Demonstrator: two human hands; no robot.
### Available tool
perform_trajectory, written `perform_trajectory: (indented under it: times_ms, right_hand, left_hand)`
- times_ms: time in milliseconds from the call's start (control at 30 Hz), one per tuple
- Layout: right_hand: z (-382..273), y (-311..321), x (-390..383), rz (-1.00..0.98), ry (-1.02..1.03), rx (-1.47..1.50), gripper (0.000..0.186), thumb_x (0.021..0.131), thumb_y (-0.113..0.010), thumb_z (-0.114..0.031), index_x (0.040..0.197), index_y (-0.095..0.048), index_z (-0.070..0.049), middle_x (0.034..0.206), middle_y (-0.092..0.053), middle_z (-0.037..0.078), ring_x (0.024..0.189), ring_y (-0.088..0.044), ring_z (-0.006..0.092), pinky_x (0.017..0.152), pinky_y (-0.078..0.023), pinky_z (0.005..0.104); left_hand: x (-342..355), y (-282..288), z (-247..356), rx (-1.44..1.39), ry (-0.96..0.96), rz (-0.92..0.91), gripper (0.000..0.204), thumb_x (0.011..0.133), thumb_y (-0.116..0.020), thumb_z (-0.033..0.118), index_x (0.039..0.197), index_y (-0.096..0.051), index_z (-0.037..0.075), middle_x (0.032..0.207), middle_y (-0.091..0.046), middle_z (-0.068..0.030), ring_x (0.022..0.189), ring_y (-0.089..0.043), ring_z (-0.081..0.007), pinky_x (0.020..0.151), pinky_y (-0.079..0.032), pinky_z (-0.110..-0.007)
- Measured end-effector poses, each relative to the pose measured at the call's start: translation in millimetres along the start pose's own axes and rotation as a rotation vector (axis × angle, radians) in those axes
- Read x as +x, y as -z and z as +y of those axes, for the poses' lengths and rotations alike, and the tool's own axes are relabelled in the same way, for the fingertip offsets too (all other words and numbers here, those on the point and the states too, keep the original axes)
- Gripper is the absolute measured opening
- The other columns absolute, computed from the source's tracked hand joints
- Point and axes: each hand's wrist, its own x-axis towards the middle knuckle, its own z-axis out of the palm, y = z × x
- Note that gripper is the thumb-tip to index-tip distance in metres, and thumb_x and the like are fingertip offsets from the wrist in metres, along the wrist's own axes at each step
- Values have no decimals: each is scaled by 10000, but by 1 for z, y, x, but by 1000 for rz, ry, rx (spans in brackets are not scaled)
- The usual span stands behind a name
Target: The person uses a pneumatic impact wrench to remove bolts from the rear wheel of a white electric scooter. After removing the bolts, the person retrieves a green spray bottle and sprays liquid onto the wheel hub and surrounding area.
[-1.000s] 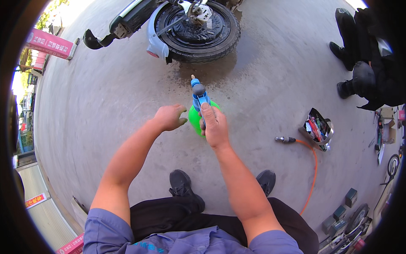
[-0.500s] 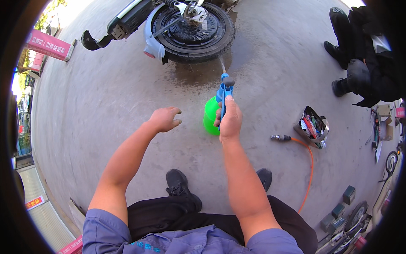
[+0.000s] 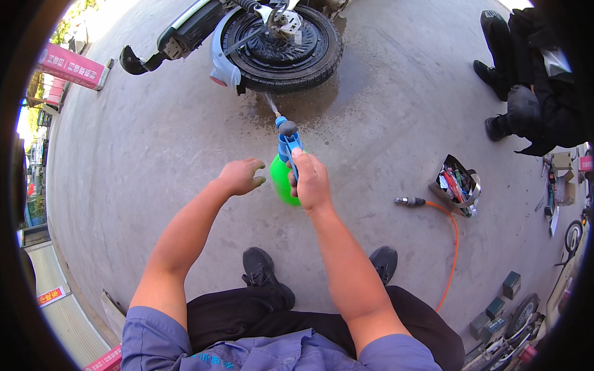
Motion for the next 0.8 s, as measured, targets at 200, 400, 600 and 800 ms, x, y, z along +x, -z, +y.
perform_trajectory:
  times_ms: [200,400,600,800]
  right_hand:
    - [-1,12,10,227,0,160,422,927,-519,-478,846,-559,-65,612,-492,6,449,-423,101,416,-344,259]
    - [-10,32,18,294,21,122,420,925,-513,-481,856,-561,-69,604,-515,17,454,-454,112,418,-372,264]
    - [-6,9,11,124,-73,60,415,917,-526,-466,841,-560,-60,607,-491,12,437,-416,110,410,-348,272]
    - [-1,10,14,110,-85,155,448,931,-508,-509,849,-567,-73,584,-499,14,444,-444,115,408,-367,262]
  left_hand:
    - [0,-4,-2,6,2,0,436,890,-594,374,1231,-569,103,1249,-607,-110,1095,-601,-319,894,-495,-438]
    - [5,-6,4,4,5,-19,443,888,-595,376,1237,-566,104,1258,-604,-111,1097,-600,-318,893,-495,-437]
    - [8,-11,4,-1,-26,23,444,878,-604,388,1226,-584,113,1247,-613,-119,1096,-603,-318,897,-495,-436]
    - [6,-14,-3,-52,-15,10,457,852,-627,385,1209,-588,103,1219,-622,-118,1085,-610,-317,888,-502,-435]
